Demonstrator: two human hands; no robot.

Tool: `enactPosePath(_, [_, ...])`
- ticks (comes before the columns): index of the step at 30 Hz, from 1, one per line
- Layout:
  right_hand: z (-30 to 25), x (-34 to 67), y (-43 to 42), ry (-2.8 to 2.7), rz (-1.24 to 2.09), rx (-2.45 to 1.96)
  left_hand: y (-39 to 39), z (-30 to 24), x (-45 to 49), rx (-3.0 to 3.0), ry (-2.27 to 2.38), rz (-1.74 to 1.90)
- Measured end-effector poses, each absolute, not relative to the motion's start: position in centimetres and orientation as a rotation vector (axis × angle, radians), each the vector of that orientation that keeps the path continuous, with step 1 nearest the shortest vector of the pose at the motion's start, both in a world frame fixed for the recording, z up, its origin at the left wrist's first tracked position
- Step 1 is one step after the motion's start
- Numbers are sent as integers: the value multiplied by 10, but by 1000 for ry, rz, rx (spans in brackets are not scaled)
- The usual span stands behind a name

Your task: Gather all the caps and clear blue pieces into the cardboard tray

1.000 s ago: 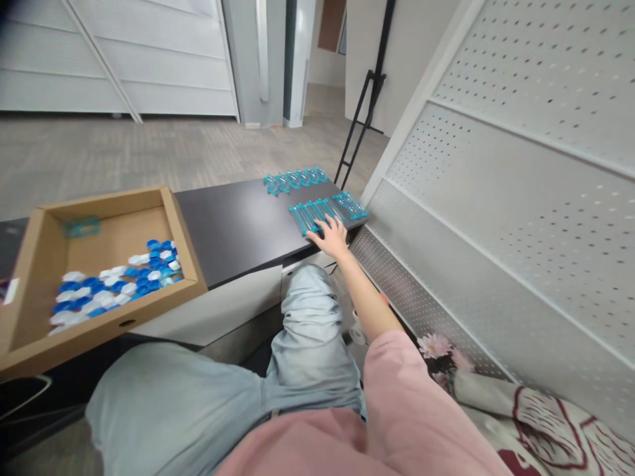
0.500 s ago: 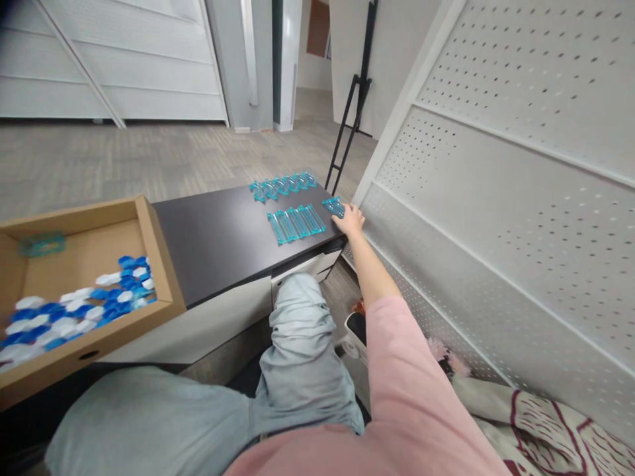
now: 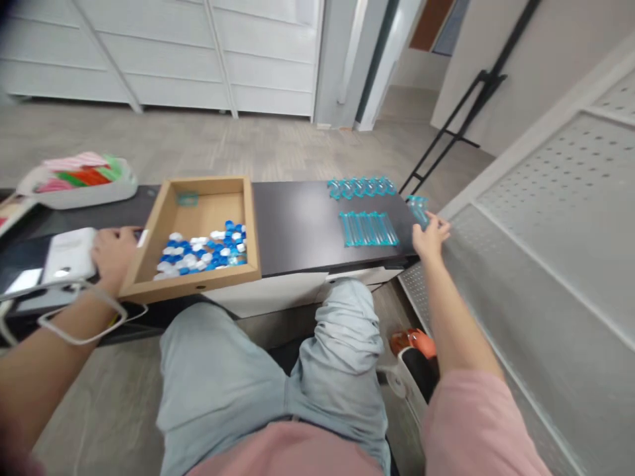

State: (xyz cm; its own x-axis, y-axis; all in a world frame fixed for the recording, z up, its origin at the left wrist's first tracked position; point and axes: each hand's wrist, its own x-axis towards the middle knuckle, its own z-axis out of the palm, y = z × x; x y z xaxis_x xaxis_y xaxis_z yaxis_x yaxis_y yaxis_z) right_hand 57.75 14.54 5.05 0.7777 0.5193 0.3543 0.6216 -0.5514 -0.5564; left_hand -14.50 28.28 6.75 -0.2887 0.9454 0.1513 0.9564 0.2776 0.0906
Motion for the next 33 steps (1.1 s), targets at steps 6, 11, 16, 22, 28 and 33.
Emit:
enactPosePath(6, [88, 486, 194, -1542, -152, -1714, 294, 51, -159, -1886, -2484, -297])
enactPosePath(11, [109, 300, 219, -2037, 57, -1275, 297, 44, -164, -1897, -2490, -338])
enactPosePath(16, [98, 170, 238, -2350, 225, -1022, 300, 40, -163, -1878, -2488, -428])
enactPosePath(22, [82, 133, 244, -2578, 307, -957, 301, 40, -162, -1884, -2488, -426])
enactPosePath(28, [74, 132, 245, -2661, 360, -910, 301, 39, -163, -1916, -2482, -440])
enactPosePath(33, [77, 126, 247, -2645, 545, -792, 301, 38, -163, -1888, -2481, -460])
